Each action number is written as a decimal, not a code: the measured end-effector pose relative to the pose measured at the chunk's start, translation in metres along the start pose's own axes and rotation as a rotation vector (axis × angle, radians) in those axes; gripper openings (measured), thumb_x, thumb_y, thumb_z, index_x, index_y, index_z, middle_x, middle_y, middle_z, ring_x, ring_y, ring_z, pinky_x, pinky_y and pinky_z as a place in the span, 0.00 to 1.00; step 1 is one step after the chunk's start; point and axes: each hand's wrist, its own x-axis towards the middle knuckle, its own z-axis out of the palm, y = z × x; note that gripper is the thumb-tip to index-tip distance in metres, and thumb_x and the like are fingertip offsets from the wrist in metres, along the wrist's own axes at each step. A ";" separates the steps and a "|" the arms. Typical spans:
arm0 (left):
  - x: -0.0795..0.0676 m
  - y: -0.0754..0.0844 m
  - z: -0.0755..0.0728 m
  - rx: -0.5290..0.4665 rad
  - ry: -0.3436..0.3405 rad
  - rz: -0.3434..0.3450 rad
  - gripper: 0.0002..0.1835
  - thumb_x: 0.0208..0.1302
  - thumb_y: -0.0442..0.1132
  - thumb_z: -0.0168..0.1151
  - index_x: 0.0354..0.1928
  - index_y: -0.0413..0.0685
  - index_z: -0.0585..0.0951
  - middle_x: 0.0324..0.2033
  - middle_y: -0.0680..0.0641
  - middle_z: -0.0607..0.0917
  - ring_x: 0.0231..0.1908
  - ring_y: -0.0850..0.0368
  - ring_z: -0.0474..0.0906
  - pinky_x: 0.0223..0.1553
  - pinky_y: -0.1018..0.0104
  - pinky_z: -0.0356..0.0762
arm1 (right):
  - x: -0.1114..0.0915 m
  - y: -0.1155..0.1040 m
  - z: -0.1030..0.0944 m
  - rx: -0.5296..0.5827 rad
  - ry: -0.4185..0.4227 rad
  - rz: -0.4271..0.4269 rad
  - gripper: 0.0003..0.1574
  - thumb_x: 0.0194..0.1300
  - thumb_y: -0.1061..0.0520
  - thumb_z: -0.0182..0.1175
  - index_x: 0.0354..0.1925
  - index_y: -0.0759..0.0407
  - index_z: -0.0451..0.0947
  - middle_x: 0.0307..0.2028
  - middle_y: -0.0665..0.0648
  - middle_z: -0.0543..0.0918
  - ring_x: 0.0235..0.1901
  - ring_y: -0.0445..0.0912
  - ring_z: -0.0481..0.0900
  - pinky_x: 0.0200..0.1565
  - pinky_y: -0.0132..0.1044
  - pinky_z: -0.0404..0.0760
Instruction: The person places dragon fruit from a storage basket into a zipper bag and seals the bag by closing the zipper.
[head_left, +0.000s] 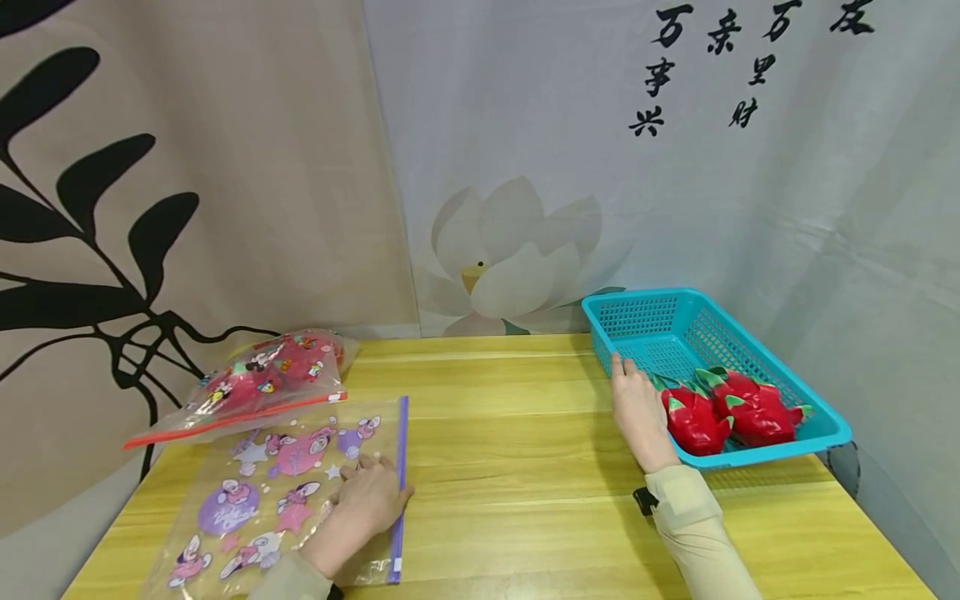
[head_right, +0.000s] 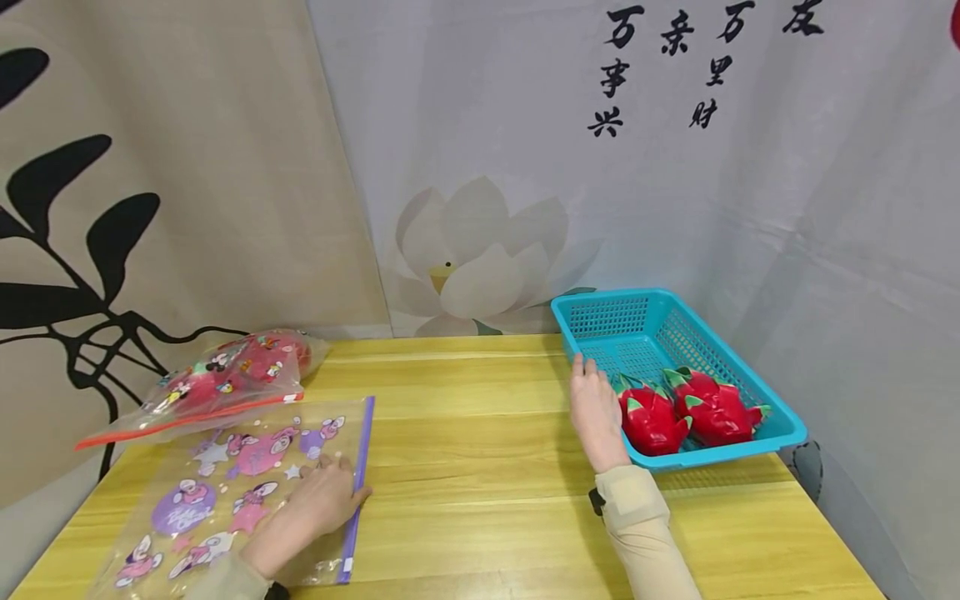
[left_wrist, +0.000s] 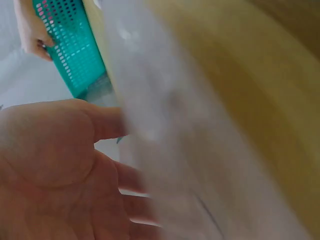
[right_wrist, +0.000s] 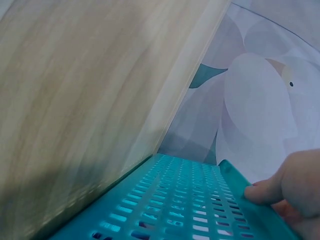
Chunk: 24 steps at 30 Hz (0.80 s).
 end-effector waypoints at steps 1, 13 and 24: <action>0.000 0.001 0.000 -0.003 0.005 0.002 0.36 0.59 0.51 0.58 0.58 0.26 0.67 0.55 0.18 0.64 0.51 0.15 0.60 0.32 0.28 0.71 | 0.000 0.000 0.000 0.000 0.007 0.000 0.27 0.59 0.74 0.50 0.59 0.72 0.65 0.51 0.73 0.75 0.39 0.65 0.77 0.33 0.55 0.80; 0.001 0.003 0.000 -0.045 0.050 0.106 0.23 0.57 0.36 0.54 0.48 0.21 0.71 0.48 0.17 0.70 0.42 0.16 0.68 0.31 0.36 0.76 | -0.001 0.001 0.001 -0.005 0.016 -0.011 0.28 0.59 0.74 0.50 0.59 0.72 0.65 0.50 0.73 0.75 0.38 0.64 0.77 0.32 0.54 0.80; -0.002 0.019 0.001 -0.146 0.119 0.270 0.17 0.57 0.34 0.56 0.45 0.25 0.73 0.32 0.35 0.79 0.22 0.50 0.72 0.17 0.64 0.73 | -0.001 0.000 0.001 -0.008 0.036 -0.022 0.27 0.59 0.74 0.51 0.58 0.72 0.66 0.50 0.73 0.75 0.37 0.64 0.77 0.31 0.53 0.81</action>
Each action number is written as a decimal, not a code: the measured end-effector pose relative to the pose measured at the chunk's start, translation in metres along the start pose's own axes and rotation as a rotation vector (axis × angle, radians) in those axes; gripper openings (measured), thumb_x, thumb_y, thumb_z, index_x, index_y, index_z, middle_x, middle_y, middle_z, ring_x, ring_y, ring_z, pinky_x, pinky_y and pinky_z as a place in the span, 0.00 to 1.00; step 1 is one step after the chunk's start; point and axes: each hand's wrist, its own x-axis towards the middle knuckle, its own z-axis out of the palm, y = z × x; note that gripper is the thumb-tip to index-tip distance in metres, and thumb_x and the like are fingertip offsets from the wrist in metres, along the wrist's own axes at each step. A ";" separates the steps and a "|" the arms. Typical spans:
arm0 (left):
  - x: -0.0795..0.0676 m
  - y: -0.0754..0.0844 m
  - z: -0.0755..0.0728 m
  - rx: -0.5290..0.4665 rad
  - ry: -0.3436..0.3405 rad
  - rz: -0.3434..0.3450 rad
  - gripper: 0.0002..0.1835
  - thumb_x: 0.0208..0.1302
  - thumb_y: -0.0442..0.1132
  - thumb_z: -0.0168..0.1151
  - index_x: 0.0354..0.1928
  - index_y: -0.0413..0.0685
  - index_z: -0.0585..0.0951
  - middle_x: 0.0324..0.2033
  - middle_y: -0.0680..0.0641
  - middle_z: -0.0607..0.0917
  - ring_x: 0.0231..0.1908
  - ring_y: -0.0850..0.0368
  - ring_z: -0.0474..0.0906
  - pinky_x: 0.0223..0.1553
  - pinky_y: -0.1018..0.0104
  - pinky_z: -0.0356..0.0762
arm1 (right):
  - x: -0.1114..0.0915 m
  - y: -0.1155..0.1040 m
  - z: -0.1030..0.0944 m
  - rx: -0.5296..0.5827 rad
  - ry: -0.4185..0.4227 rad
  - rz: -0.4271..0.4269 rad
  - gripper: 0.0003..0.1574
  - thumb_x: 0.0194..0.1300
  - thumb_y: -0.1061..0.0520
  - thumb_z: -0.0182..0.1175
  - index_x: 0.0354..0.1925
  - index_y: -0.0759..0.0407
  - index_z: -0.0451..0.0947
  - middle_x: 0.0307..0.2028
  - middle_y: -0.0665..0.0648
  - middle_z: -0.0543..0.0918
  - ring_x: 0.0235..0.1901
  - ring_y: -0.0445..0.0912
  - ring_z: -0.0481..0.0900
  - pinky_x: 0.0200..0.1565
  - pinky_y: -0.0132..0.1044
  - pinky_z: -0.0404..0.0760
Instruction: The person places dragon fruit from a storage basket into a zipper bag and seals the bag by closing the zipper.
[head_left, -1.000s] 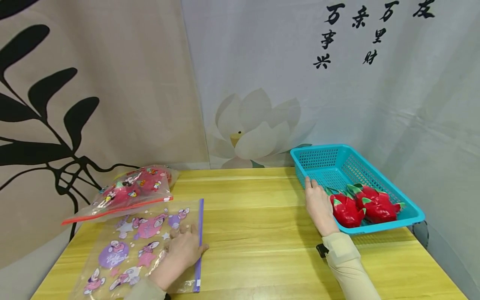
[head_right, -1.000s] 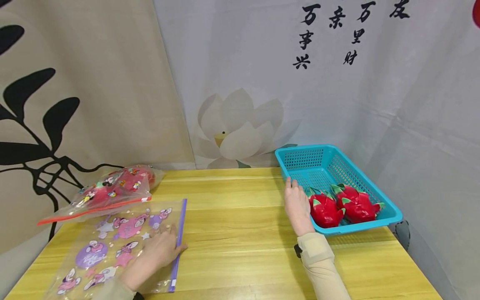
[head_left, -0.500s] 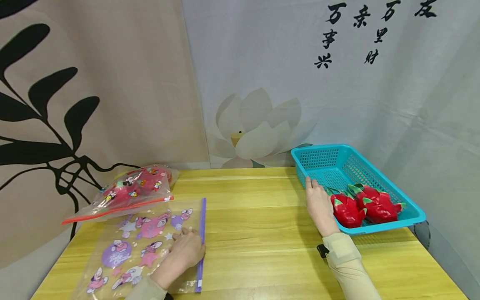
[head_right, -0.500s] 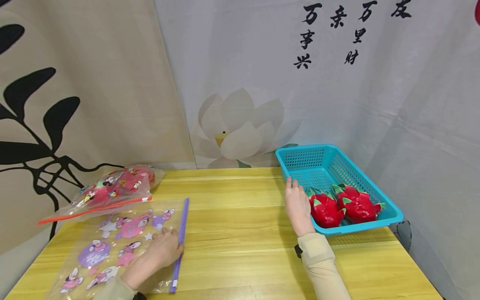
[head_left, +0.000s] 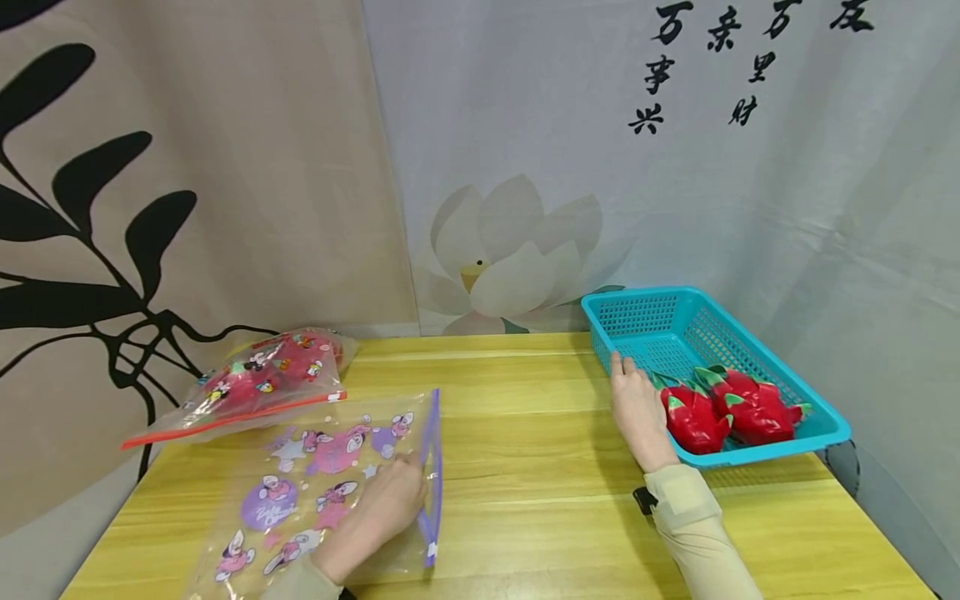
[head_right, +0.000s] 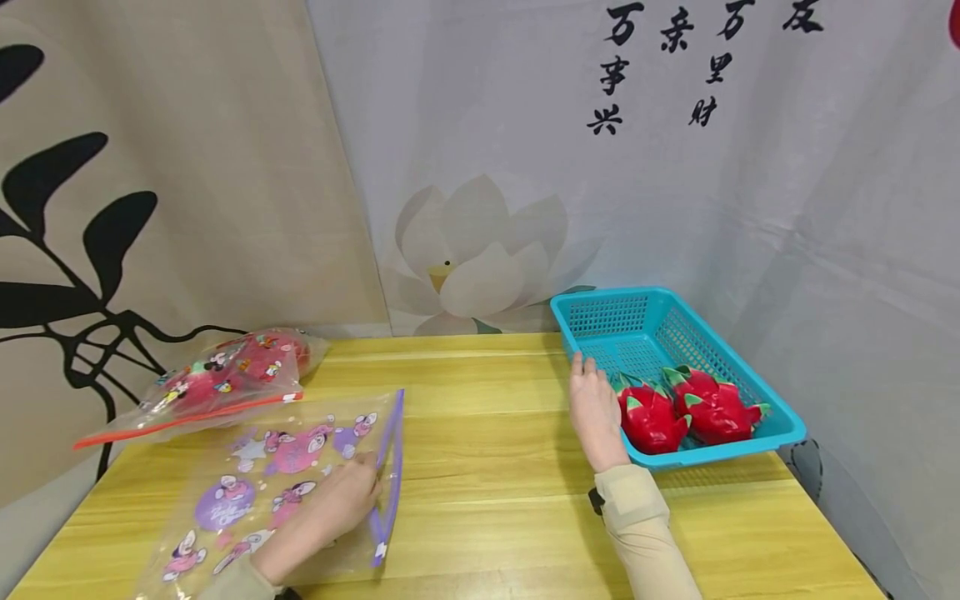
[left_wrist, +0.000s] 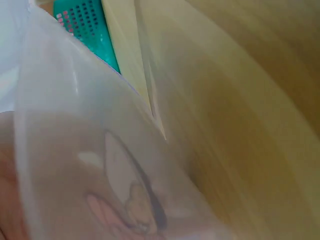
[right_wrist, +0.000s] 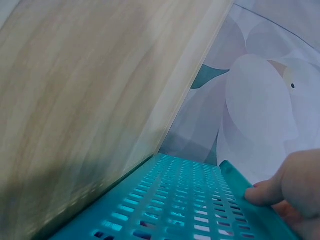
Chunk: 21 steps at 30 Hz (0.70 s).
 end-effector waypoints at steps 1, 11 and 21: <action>0.000 0.002 0.000 -0.004 0.000 0.022 0.18 0.57 0.34 0.56 0.45 0.25 0.73 0.35 0.34 0.80 0.23 0.48 0.74 0.19 0.62 0.75 | 0.000 0.000 0.000 0.000 0.001 0.000 0.27 0.59 0.74 0.51 0.58 0.72 0.66 0.50 0.73 0.75 0.37 0.64 0.77 0.30 0.53 0.81; 0.004 0.021 0.011 -0.039 -0.041 0.289 0.17 0.60 0.31 0.53 0.52 0.31 0.73 0.52 0.33 0.77 0.44 0.34 0.78 0.40 0.53 0.82 | 0.000 -0.001 0.000 -0.011 -0.031 0.015 0.28 0.59 0.74 0.50 0.60 0.71 0.64 0.51 0.73 0.74 0.39 0.64 0.77 0.32 0.53 0.81; 0.004 0.019 0.011 0.042 -0.065 0.257 0.20 0.65 0.35 0.49 0.57 0.61 0.75 0.61 0.39 0.70 0.58 0.24 0.62 0.48 0.23 0.55 | 0.000 -0.001 -0.001 -0.005 -0.048 0.023 0.29 0.60 0.75 0.49 0.60 0.71 0.64 0.52 0.72 0.74 0.40 0.64 0.77 0.33 0.53 0.80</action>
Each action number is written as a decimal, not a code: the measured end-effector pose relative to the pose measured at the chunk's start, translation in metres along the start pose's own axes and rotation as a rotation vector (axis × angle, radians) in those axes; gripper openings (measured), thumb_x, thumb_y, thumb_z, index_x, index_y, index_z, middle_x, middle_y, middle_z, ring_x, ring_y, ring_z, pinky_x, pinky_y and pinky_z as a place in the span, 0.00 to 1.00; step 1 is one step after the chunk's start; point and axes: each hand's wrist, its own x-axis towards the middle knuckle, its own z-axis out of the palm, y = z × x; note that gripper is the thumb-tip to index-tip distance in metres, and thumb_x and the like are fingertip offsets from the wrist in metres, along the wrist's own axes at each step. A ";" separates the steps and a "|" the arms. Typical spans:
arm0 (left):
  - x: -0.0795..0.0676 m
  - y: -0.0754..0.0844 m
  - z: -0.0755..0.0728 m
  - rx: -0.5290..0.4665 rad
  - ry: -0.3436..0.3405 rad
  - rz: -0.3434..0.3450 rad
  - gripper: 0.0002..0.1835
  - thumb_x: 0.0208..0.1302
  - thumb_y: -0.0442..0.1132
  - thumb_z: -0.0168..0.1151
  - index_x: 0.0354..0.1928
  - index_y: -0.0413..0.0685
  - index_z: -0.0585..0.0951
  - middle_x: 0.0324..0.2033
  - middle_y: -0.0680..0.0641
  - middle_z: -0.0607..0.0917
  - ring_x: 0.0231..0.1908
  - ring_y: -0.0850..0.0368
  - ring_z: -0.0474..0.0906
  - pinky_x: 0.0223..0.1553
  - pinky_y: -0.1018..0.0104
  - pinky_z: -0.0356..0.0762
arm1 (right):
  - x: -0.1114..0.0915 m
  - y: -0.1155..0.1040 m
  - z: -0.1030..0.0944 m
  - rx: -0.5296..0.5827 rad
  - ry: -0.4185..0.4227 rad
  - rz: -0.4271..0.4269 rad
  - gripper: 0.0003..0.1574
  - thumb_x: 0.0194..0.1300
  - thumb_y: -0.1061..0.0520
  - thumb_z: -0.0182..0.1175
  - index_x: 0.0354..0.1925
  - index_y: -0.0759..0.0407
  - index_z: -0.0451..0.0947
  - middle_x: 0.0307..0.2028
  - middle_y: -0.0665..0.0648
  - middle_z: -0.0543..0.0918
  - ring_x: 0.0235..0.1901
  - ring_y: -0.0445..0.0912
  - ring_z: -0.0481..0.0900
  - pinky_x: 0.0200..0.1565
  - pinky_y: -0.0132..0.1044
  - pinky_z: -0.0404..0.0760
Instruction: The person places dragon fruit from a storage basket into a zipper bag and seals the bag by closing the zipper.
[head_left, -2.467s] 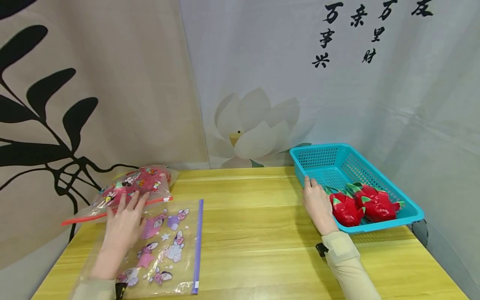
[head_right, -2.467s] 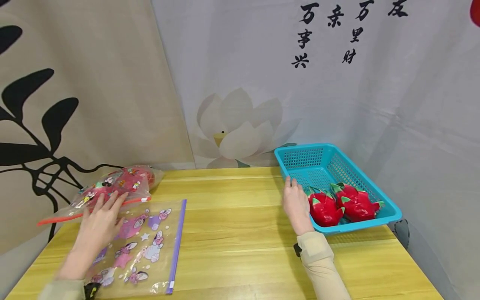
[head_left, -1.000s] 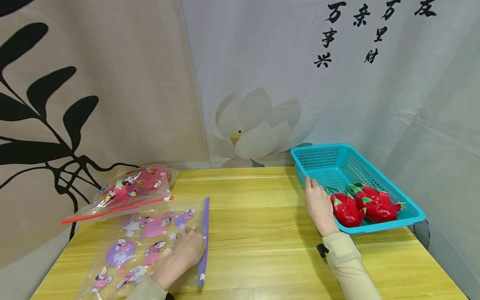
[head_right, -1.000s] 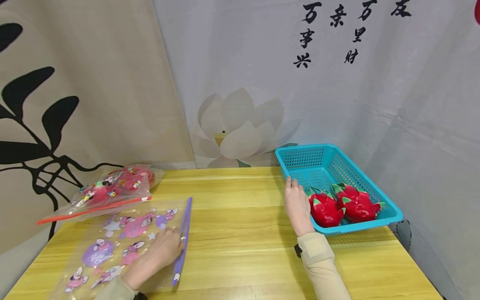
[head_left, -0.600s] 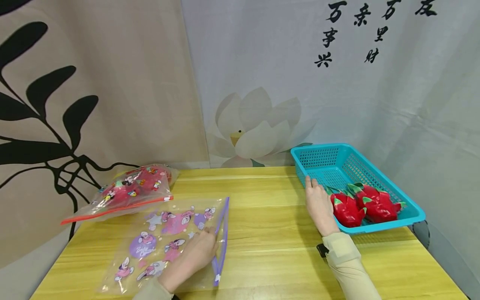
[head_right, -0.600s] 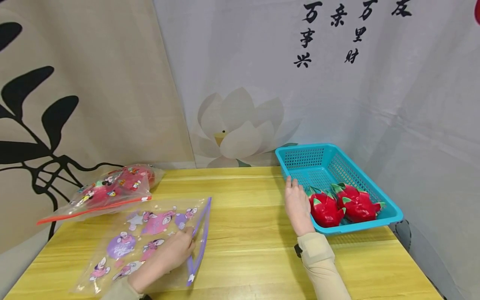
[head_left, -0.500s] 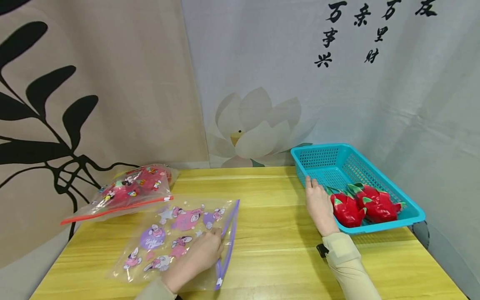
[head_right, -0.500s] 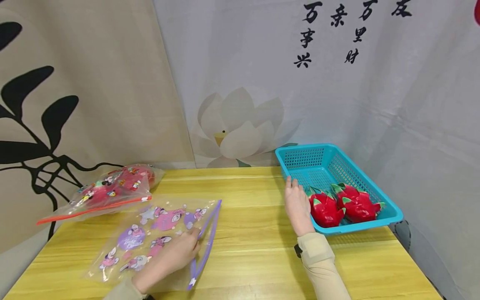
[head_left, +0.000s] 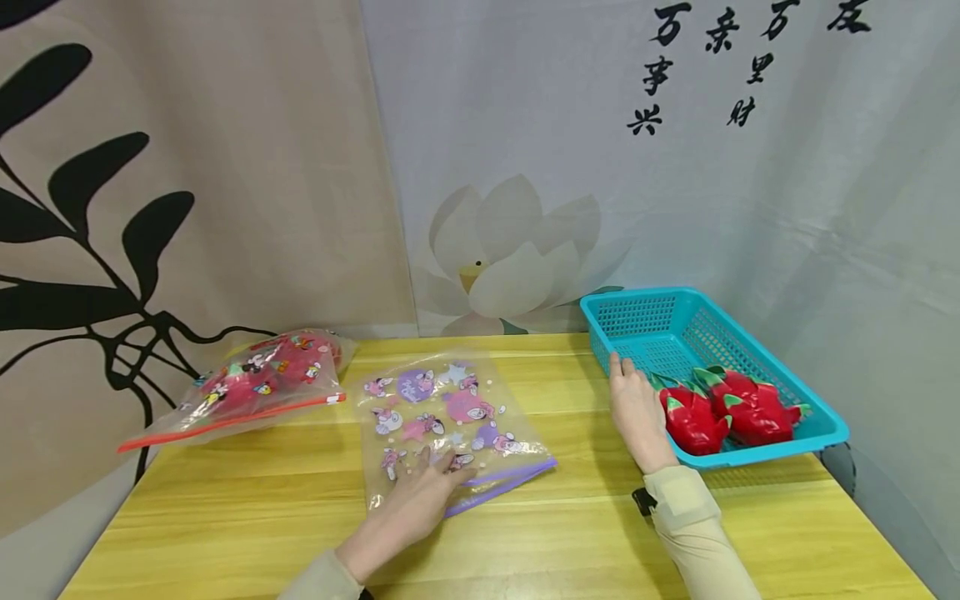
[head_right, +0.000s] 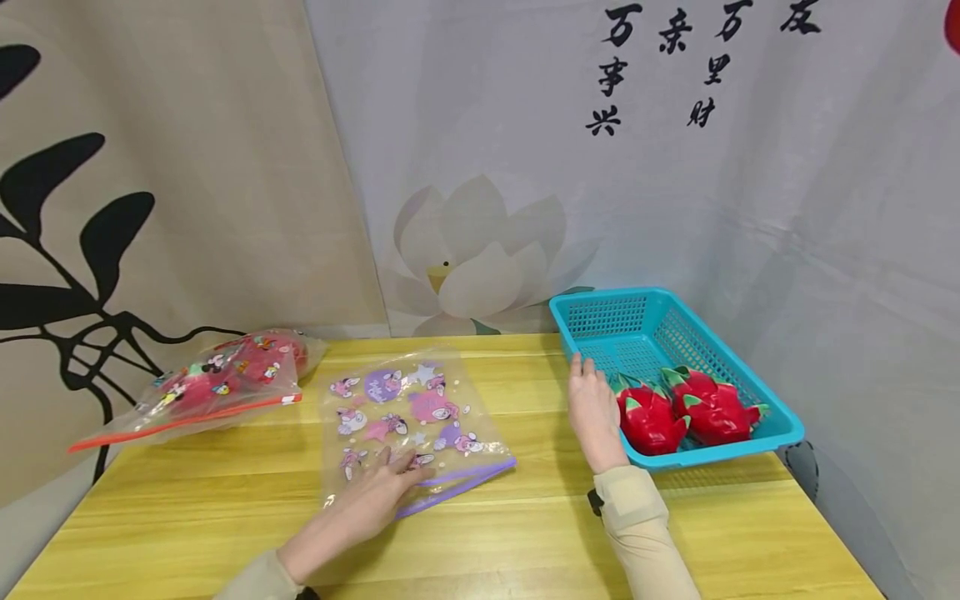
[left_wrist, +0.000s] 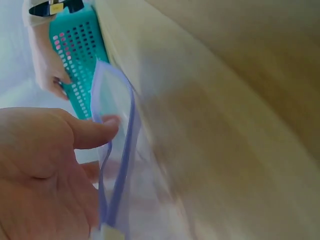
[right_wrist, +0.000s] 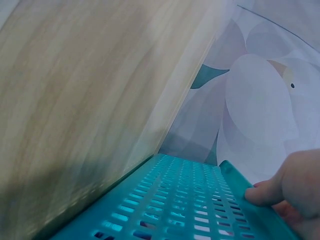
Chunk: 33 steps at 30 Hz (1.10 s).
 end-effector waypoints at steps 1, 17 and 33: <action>0.000 -0.002 -0.001 -0.008 -0.007 0.003 0.20 0.65 0.36 0.48 0.57 0.62 0.75 0.62 0.39 0.69 0.59 0.24 0.61 0.47 0.22 0.53 | 0.000 0.000 0.000 0.000 0.003 -0.001 0.29 0.60 0.75 0.49 0.60 0.71 0.64 0.52 0.72 0.74 0.40 0.64 0.77 0.33 0.53 0.81; -0.015 -0.033 -0.021 0.067 -0.075 -0.165 0.32 0.44 0.47 0.71 0.55 0.49 0.74 0.49 0.31 0.77 0.48 0.23 0.70 0.42 0.27 0.68 | 0.000 0.000 0.000 -0.007 0.016 -0.012 0.29 0.59 0.75 0.51 0.60 0.71 0.64 0.51 0.72 0.74 0.38 0.64 0.77 0.33 0.52 0.81; -0.021 -0.065 -0.028 -0.013 -0.104 -0.048 0.24 0.36 0.27 0.69 0.41 0.40 0.74 0.31 0.46 0.79 0.31 0.50 0.77 0.37 0.56 0.80 | 0.000 0.000 0.000 -0.012 0.002 -0.005 0.30 0.58 0.75 0.51 0.60 0.71 0.64 0.52 0.72 0.74 0.40 0.64 0.77 0.34 0.52 0.81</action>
